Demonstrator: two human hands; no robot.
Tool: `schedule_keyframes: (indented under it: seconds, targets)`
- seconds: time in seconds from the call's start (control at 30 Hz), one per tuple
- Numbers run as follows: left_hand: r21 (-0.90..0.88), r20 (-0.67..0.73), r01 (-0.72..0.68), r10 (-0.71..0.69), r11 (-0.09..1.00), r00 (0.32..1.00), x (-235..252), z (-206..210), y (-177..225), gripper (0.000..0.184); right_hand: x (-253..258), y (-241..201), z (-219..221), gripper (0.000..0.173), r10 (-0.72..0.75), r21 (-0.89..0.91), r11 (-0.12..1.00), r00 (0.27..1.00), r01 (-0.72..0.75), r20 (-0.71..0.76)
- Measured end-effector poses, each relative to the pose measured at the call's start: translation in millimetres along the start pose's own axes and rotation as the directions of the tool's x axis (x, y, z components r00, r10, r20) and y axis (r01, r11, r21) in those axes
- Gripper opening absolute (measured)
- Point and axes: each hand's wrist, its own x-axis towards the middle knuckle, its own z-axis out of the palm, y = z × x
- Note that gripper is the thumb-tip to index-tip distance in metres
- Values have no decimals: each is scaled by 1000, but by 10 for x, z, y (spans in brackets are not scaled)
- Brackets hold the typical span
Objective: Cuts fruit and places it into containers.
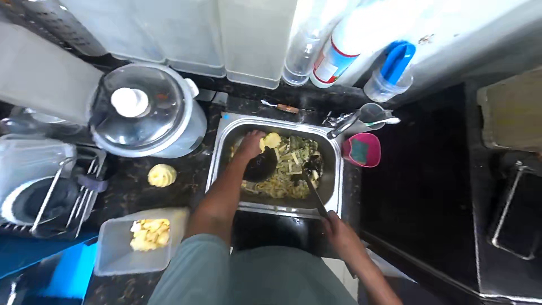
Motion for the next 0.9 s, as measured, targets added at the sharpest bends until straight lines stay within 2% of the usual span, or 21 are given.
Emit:
schedule_keyframes:
  seconds: [0.1, 0.23, 0.3, 0.4, 0.53, 0.6, 0.67, 0.73, 0.77, 0.83, 0.9]
  targets:
    - [-100, 80, -20, 28, 995, 996, 122, 49, 14, 66, 50, 109, 60, 37, 10, 34, 999, 1000, -10, -24]
    - [-105, 26, 34, -31, 994, 999, -219, 113, 67, 48, 288, 26, 152, 35, -71, 43, 996, 997, 73, -44]
    - [-74, -1, 92, -93, 993, 996, -420, 226, 12, 40, 464, -121, 195, 37, -122, 50, 991, 992, 123, -18]
    - [-146, -13, 76, -78, 986, 997, -646, 472, -176, 48, 736, -412, 176, 40, -146, 2, 989, 986, 146, 79]
    - [-218, -52, 124, -139, 968, 989, -801, 566, -217, 36, 957, -770, 5, 42, -165, -80, 980, 972, 180, 168]
    - [-237, -96, 238, -266, 942, 959, -856, 472, -133, 33, 1046, -870, -56, 43, -162, -88, 980, 971, 179, 176]
    - [-311, -198, 355, -425, 882, 883, -873, 389, -127, 33, 1131, -942, -79, 42, -157, -113, 977, 968, 181, 193]
    - [-416, -263, 411, -540, 811, 799, -872, 328, -145, 34, 1186, -981, -48, 43, -161, -138, 971, 962, 193, 219]
    - [-437, -271, 411, -553, 800, 788, -873, 322, -168, 34, 1203, -993, -21, 44, -165, -146, 969, 959, 202, 229]
    - [-435, -257, 358, -495, 826, 830, -899, 359, -226, 37, 1218, -1018, 20, 46, -171, -157, 964, 952, 215, 254]
    - [-421, -166, 360, -460, 833, 872, -876, 358, -222, 43, 1212, -1050, 36, 46, -171, -156, 963, 947, 219, 272]
